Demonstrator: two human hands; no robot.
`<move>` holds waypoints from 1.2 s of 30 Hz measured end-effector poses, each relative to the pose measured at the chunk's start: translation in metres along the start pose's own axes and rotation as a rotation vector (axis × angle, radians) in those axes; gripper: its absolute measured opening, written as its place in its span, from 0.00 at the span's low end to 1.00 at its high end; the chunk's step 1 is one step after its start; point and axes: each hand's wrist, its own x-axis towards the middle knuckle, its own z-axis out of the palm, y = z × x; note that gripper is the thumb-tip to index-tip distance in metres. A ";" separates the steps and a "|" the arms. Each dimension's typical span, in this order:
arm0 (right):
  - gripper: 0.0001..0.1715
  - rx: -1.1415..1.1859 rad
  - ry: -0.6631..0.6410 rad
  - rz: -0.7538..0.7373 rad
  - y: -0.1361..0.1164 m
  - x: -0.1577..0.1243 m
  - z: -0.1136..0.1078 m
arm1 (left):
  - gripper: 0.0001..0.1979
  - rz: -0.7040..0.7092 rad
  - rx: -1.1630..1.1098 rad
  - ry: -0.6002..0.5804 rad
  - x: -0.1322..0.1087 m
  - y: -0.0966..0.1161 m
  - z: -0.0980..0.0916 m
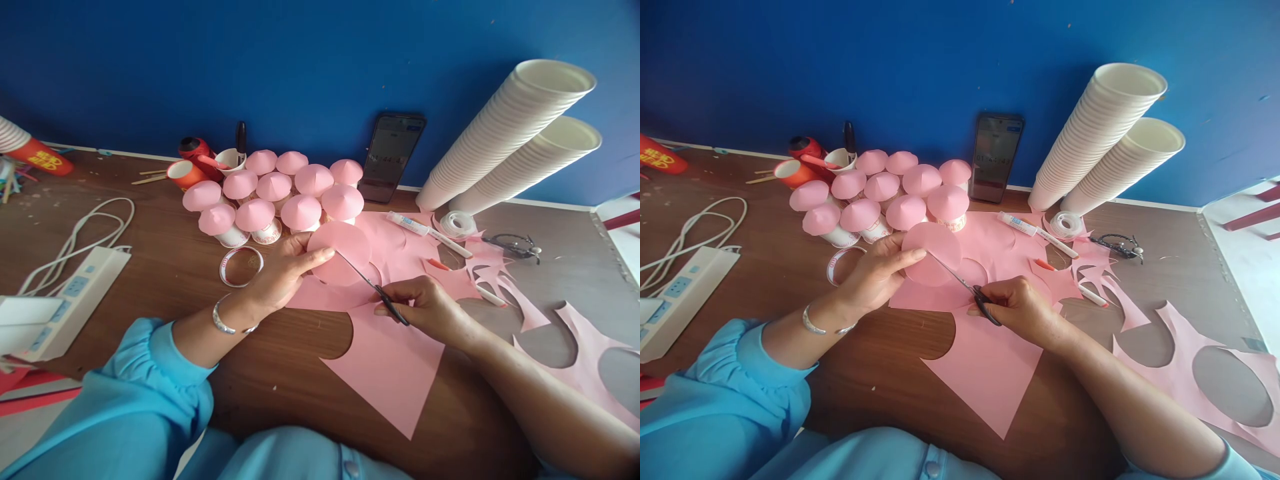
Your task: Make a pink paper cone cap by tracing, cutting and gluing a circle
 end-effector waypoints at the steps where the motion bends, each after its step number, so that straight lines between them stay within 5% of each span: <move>1: 0.30 -0.031 0.012 -0.011 0.001 0.000 0.000 | 0.12 0.003 -0.004 -0.001 0.000 0.001 0.000; 7: 0.18 -0.362 0.147 -0.084 0.008 -0.001 0.002 | 0.14 0.054 -0.002 0.114 0.004 0.006 -0.006; 13: 0.01 -0.907 0.307 -0.420 0.007 -0.012 0.014 | 0.15 0.075 0.012 0.157 0.005 0.003 -0.007; 21: 0.10 -1.219 0.352 -0.545 -0.014 -0.030 0.023 | 0.15 0.072 -0.031 0.097 0.002 -0.003 0.002; 29: 0.13 -1.217 0.135 -0.358 -0.021 -0.038 0.011 | 0.13 0.086 -0.127 0.055 -0.005 -0.011 0.014; 36: 0.15 -1.201 0.064 -0.381 -0.023 -0.034 0.002 | 0.14 0.089 -0.218 0.108 -0.012 -0.020 0.029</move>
